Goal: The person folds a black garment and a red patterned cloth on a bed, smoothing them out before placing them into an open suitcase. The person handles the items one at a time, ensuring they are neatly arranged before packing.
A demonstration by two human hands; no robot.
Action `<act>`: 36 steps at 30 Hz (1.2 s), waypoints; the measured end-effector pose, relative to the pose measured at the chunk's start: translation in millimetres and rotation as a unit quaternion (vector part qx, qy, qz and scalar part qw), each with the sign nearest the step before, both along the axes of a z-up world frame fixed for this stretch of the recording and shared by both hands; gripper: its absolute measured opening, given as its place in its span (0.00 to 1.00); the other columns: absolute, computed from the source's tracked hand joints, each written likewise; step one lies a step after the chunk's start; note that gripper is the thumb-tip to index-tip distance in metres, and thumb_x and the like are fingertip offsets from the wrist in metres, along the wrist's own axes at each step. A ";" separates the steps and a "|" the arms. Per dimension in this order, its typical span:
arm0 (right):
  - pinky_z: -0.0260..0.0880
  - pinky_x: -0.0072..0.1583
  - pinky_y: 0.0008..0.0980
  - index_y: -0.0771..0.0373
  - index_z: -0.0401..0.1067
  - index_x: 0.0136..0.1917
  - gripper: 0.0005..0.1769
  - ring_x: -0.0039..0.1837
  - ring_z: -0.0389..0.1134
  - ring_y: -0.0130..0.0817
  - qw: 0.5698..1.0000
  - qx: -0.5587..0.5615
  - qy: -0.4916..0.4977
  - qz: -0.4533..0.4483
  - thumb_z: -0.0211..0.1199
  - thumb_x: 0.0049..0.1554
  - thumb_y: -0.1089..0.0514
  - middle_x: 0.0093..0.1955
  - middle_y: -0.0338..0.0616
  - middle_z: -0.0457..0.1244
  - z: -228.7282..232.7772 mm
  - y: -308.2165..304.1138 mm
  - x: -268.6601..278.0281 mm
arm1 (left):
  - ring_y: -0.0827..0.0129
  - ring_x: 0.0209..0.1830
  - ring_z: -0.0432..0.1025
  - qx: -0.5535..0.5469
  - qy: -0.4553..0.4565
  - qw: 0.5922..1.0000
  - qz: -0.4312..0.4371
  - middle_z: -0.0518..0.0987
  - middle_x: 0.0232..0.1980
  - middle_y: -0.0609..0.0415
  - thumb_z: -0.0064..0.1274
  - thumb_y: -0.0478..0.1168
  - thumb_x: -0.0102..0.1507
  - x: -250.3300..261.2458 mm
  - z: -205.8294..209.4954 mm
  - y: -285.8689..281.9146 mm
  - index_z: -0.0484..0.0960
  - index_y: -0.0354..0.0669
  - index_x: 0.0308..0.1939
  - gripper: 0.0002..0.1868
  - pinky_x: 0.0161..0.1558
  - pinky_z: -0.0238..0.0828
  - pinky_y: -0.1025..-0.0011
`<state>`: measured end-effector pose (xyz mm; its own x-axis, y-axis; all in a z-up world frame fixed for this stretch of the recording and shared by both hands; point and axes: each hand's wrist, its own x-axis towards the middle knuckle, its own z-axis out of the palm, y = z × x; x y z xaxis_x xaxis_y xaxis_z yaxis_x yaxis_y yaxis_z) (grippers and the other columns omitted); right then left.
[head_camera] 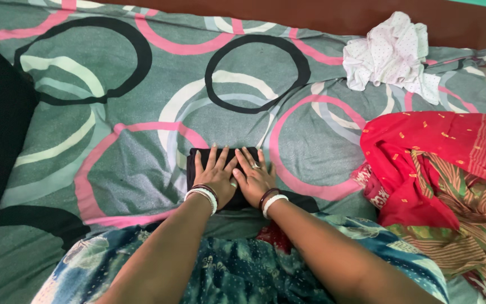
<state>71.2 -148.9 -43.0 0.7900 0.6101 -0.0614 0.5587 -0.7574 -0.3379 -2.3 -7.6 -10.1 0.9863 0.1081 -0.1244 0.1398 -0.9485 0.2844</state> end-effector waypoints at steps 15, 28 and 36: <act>0.38 0.77 0.67 0.47 0.46 0.84 0.40 0.86 0.36 0.54 0.991 -0.004 -0.113 -0.073 0.45 0.63 0.38 0.88 0.42 0.38 -22.4 -12.8 21.7 | 0.45 0.83 0.36 -0.017 -0.140 0.977 0.162 0.46 0.83 0.46 0.39 0.63 0.66 1.5 9.2 16.7 0.54 0.55 0.78 0.39 0.74 0.25 0.36; 0.29 0.76 0.71 0.46 0.38 0.83 0.44 0.86 0.24 0.51 0.988 -0.144 0.013 0.054 0.46 0.61 0.33 0.88 0.38 0.28 9.1 15.0 0.0 | 0.52 0.83 0.36 -0.056 -0.016 0.998 -0.018 0.46 0.83 0.50 0.31 0.65 0.68 8.7 -4.1 -6.8 0.53 0.58 0.79 0.37 0.75 0.26 0.43; 0.30 0.78 0.68 0.34 0.42 0.83 0.42 0.86 0.30 0.55 0.992 -0.092 0.035 -0.078 0.47 0.59 0.30 0.88 0.37 0.32 14.1 -10.8 -0.2 | 0.55 0.84 0.35 0.053 0.032 0.998 0.026 0.46 0.84 0.55 0.32 0.69 0.67 -16.4 25.5 18.7 0.53 0.59 0.79 0.39 0.76 0.25 0.38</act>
<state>70.9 -159.7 -28.9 0.8632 0.4550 -0.2190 0.4104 -0.8848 -0.2206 -18.7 11.1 15.4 0.9695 0.1739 -0.1727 0.2036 -0.9637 0.1726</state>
